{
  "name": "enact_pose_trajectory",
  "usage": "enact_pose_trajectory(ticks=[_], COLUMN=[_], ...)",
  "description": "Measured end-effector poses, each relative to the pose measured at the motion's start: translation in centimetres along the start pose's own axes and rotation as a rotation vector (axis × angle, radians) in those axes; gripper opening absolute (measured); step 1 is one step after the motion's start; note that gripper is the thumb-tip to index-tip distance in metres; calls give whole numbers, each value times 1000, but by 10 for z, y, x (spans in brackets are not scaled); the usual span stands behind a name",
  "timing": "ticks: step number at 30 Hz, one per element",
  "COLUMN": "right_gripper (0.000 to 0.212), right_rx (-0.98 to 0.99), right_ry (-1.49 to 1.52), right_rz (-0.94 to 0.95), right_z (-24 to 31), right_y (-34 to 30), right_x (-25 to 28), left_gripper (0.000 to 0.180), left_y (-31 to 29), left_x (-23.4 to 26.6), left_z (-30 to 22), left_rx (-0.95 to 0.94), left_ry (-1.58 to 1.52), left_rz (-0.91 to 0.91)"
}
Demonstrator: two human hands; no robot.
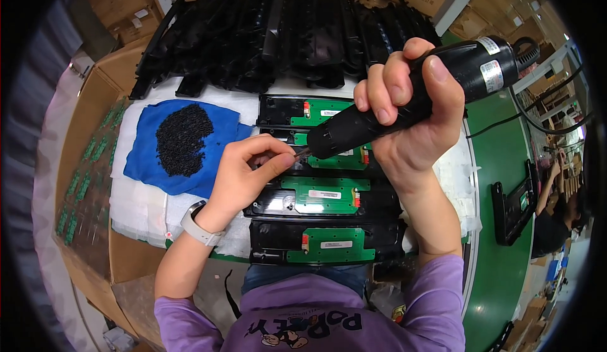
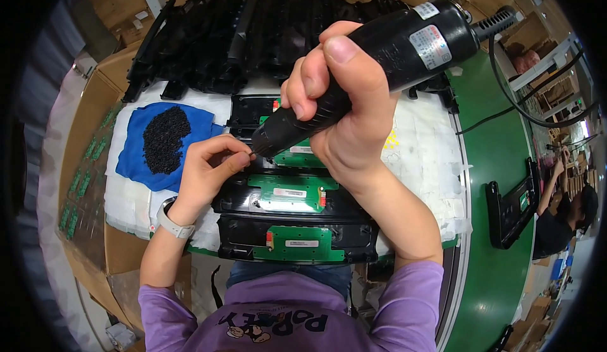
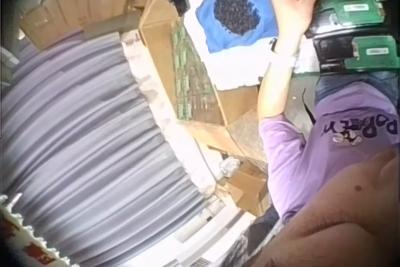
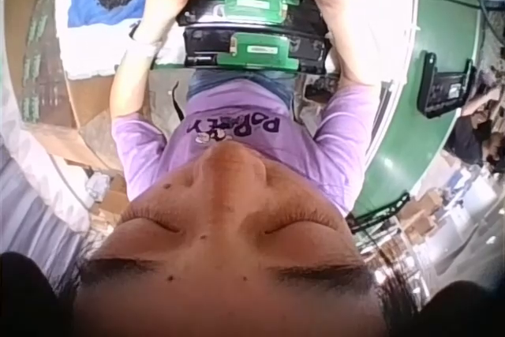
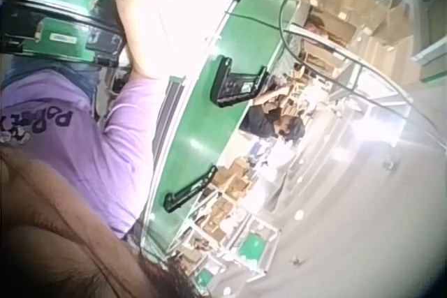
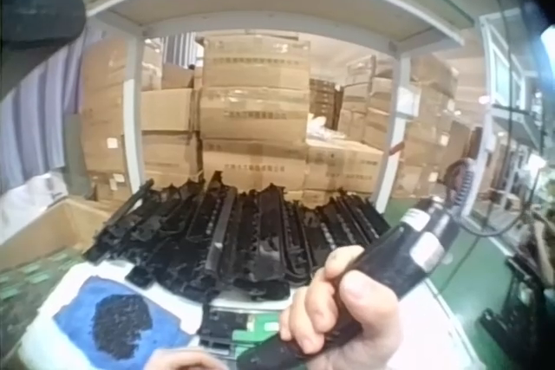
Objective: Installing green circuit boards onto black toner cartridge bodies and securing them with screws using an electric screwdriver.
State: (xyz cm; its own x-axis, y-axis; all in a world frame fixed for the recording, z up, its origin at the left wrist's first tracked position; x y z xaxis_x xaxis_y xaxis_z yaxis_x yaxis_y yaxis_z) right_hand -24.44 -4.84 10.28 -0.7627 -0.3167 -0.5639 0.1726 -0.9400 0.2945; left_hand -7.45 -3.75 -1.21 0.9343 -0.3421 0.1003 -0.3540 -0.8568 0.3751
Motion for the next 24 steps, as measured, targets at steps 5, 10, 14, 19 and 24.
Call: enact_pose_trajectory(ticks=[5, 10, 14, 19, 24], right_gripper=[26, 22, 23, 21, 22], right_rx=[29, 38, 13, 53, 31], right_ry=[-7, 41, 101, 86, 80], right_rz=[32, -19, -4, 18, 16], right_z=[0, 1, 5, 14, 12], right_y=[-1, -1, 1, 3, 3], right_x=[2, 1, 2, 6, 6], left_gripper=[9, 10, 11, 10, 10], left_y=[-1, -1, -1, 0, -2], left_x=[-5, -6, -5, -2, -4], left_z=[5, 3, 1, -1, -3], left_rx=[125, 115, 85, 46, 47], left_ry=[-122, -128, -124, -86, -61], left_rz=[21, 16, 7, -8, -16])
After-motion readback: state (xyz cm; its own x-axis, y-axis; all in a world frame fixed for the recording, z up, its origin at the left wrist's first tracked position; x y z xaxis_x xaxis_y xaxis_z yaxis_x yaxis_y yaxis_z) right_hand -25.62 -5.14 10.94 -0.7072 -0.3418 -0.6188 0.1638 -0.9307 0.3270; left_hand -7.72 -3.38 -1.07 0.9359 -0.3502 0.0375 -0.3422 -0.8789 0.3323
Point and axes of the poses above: each hand's wrist, its own y-axis towards the middle knuckle, its own x-axis out of the back of the hand, z = x × y, the point moved 7 cm from there along y, towards the middle knuckle, and after that the axes turned 14 degrees about -x, right-handed, at the moved point
